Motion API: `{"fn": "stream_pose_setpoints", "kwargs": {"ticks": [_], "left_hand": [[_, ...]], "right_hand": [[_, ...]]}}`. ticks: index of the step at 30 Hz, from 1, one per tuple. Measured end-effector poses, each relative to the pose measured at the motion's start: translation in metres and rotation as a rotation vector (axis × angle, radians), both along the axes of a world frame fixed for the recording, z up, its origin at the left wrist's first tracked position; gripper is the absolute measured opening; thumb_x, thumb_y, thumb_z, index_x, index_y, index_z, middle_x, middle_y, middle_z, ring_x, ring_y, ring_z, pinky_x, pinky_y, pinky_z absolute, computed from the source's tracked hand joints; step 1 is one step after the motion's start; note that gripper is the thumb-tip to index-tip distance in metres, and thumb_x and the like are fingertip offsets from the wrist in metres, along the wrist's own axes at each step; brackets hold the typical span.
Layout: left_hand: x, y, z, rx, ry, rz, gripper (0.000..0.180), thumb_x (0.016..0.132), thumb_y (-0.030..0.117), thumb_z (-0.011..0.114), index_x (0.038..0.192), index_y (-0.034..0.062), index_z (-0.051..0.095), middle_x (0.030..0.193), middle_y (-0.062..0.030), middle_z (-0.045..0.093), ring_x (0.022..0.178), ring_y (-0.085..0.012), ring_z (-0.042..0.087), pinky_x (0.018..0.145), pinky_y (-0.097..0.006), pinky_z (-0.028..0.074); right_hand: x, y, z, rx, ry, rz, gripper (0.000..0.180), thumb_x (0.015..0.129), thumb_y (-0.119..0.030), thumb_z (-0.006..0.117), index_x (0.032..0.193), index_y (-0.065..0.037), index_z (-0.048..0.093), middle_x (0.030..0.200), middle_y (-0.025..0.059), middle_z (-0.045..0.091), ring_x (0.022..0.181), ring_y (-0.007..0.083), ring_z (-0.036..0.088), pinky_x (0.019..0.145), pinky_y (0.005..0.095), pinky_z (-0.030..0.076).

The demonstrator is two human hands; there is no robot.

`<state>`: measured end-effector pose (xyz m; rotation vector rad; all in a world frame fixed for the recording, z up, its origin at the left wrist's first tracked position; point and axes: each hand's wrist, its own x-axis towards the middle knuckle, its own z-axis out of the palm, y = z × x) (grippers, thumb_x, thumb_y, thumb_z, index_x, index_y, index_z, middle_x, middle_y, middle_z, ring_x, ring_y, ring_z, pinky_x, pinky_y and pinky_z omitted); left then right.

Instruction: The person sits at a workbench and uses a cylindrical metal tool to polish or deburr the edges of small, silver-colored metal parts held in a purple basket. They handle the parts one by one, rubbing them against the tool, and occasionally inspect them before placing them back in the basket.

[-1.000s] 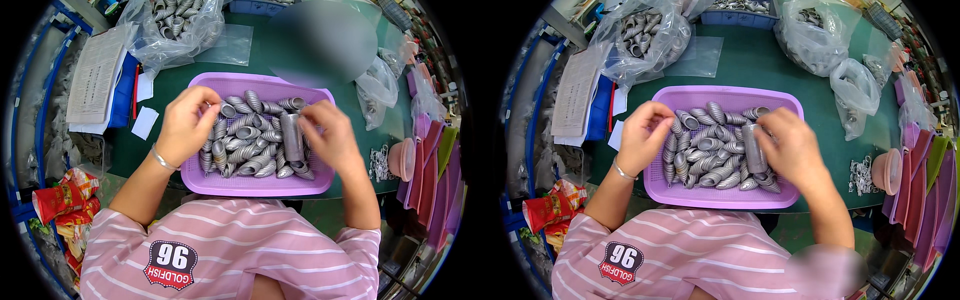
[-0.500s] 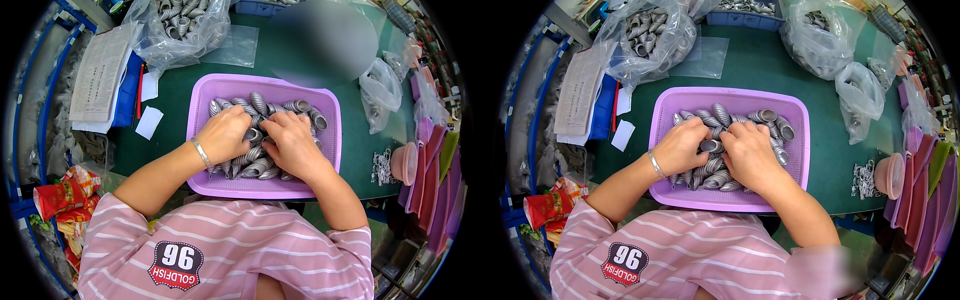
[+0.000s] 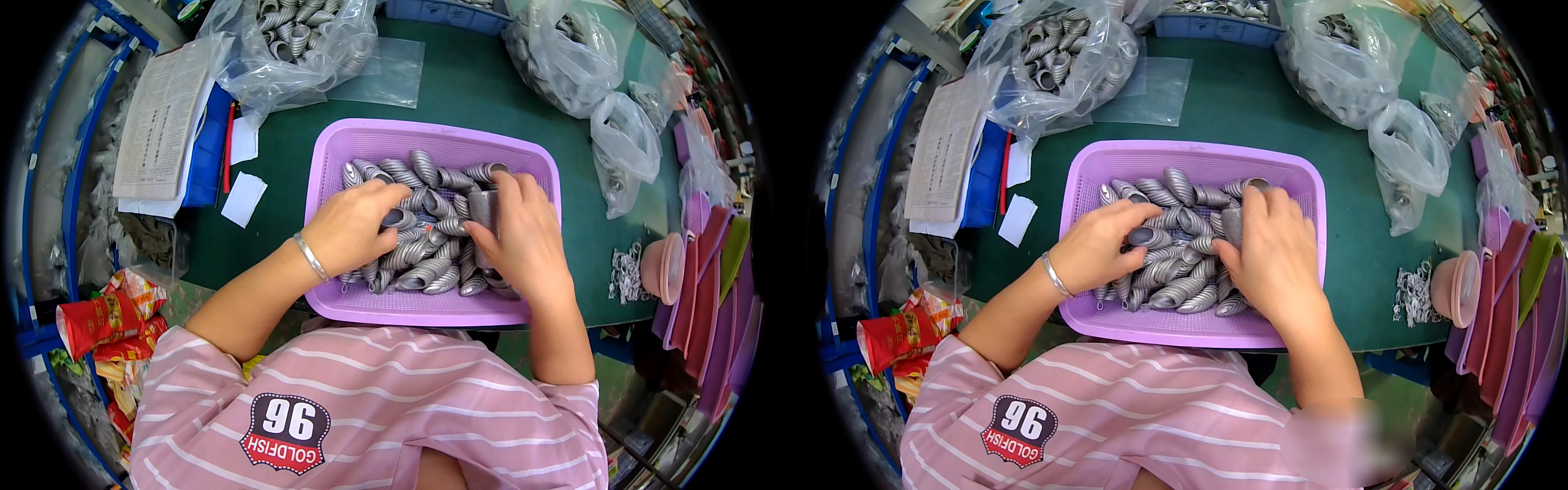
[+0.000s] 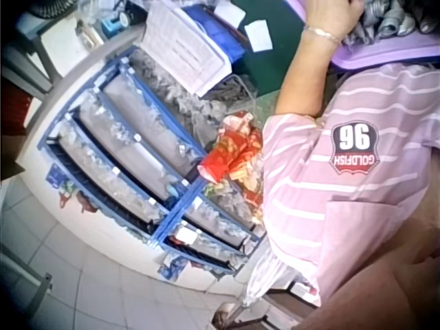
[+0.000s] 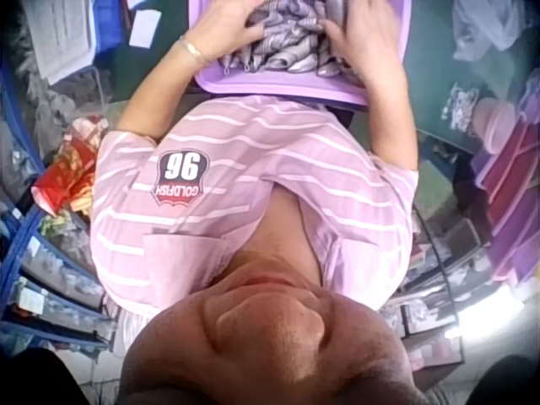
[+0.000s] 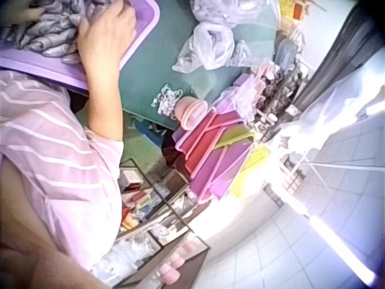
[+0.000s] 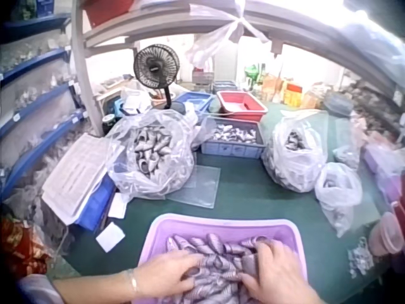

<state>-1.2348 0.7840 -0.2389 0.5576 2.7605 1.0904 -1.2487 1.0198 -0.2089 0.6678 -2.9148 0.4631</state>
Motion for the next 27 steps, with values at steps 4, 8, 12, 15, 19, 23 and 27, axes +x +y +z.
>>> {"fn": "stream_pose_setpoints", "kwargs": {"ticks": [4, 8, 12, 15, 19, 23, 27], "left_hand": [[0.002, 0.002, -0.012, -0.128, 0.129, -0.056, 0.031, 0.075, 0.009, 0.073, 0.101, 0.0017, 0.061, 0.089, -0.0150, 0.059, 0.076, -0.0321, 0.061, 0.069, -0.039, 0.051], [-0.003, 0.003, -0.018, -0.053, 0.114, -0.062, 0.031, 0.074, 0.011, 0.076, 0.100, 0.0010, 0.060, 0.091, -0.0153, 0.060, 0.073, -0.0313, 0.061, 0.067, -0.039, 0.051], [-0.003, 0.007, 0.011, 0.091, -0.160, 0.063, 0.029, 0.077, 0.007, 0.075, 0.101, 0.0001, 0.058, 0.091, -0.0114, 0.060, 0.072, -0.0179, 0.062, 0.065, -0.031, 0.051], [0.002, 0.002, 0.002, 0.370, -0.359, 0.161, 0.030, 0.082, 0.002, 0.071, 0.107, -0.0003, 0.054, 0.092, -0.0070, 0.059, 0.075, -0.0084, 0.059, 0.064, -0.025, 0.050], [0.006, 0.003, 0.001, 0.698, -0.531, 0.229, 0.032, 0.085, -0.004, 0.065, 0.112, -0.0004, 0.048, 0.096, -0.0051, 0.058, 0.076, -0.0068, 0.057, 0.063, -0.021, 0.049], [0.006, 0.006, -0.001, 0.582, -0.480, 0.242, 0.025, 0.086, -0.002, 0.064, 0.106, -0.0008, 0.049, 0.094, -0.0061, 0.058, 0.074, -0.0070, 0.056, 0.062, -0.022, 0.049], [0.009, 0.010, 0.000, 0.224, -0.177, 0.173, 0.018, 0.086, 0.005, 0.065, 0.099, -0.0009, 0.054, 0.085, -0.0111, 0.059, 0.069, -0.0165, 0.059, 0.061, -0.029, 0.049]], "right_hand": [[0.016, 0.006, -0.006, 0.158, -0.123, -0.067, 0.069, 0.069, -0.027, 0.079, 0.120, 0.007, 0.047, 0.097, 0.0189, 0.057, 0.090, 0.0348, 0.059, 0.075, 0.0414, 0.050], [0.020, 0.004, -0.016, 0.178, -0.107, -0.084, 0.074, 0.069, -0.030, 0.077, 0.123, 0.009, 0.046, 0.094, 0.0190, 0.058, 0.086, 0.0351, 0.060, 0.073, 0.0418, 0.052], [0.015, 0.009, -0.016, 0.101, -0.190, -0.085, 0.061, 0.068, -0.023, 0.073, 0.117, 0.007, 0.055, 0.089, 0.0192, 0.060, 0.084, 0.0346, 0.061, 0.073, 0.0411, 0.052], [0.002, 0.017, -0.007, -0.245, -0.488, -0.137, 0.050, 0.070, -0.020, 0.069, 0.111, 0.007, 0.061, 0.093, 0.0200, 0.062, 0.087, 0.0324, 0.063, 0.075, 0.0379, 0.052], [0.000, 0.025, -0.007, -1.021, -0.833, -0.125, 0.050, 0.078, -0.015, 0.060, 0.124, 0.004, 0.054, 0.101, 0.0147, 0.064, 0.089, 0.0232, 0.064, 0.076, 0.0331, 0.052], [0.011, 0.012, 0.015, -1.278, -1.122, -0.103, 0.055, 0.087, -0.012, 0.058, 0.138, -0.001, 0.040, 0.105, 0.0112, 0.060, 0.087, 0.0149, 0.060, 0.068, 0.0308, 0.053], [0.023, 0.004, 0.005, -0.900, -0.910, -0.051, 0.059, 0.085, -0.013, 0.068, 0.135, -0.001, 0.040, 0.097, 0.0105, 0.058, 0.081, 0.0120, 0.056, 0.069, 0.0270, 0.048]]}}
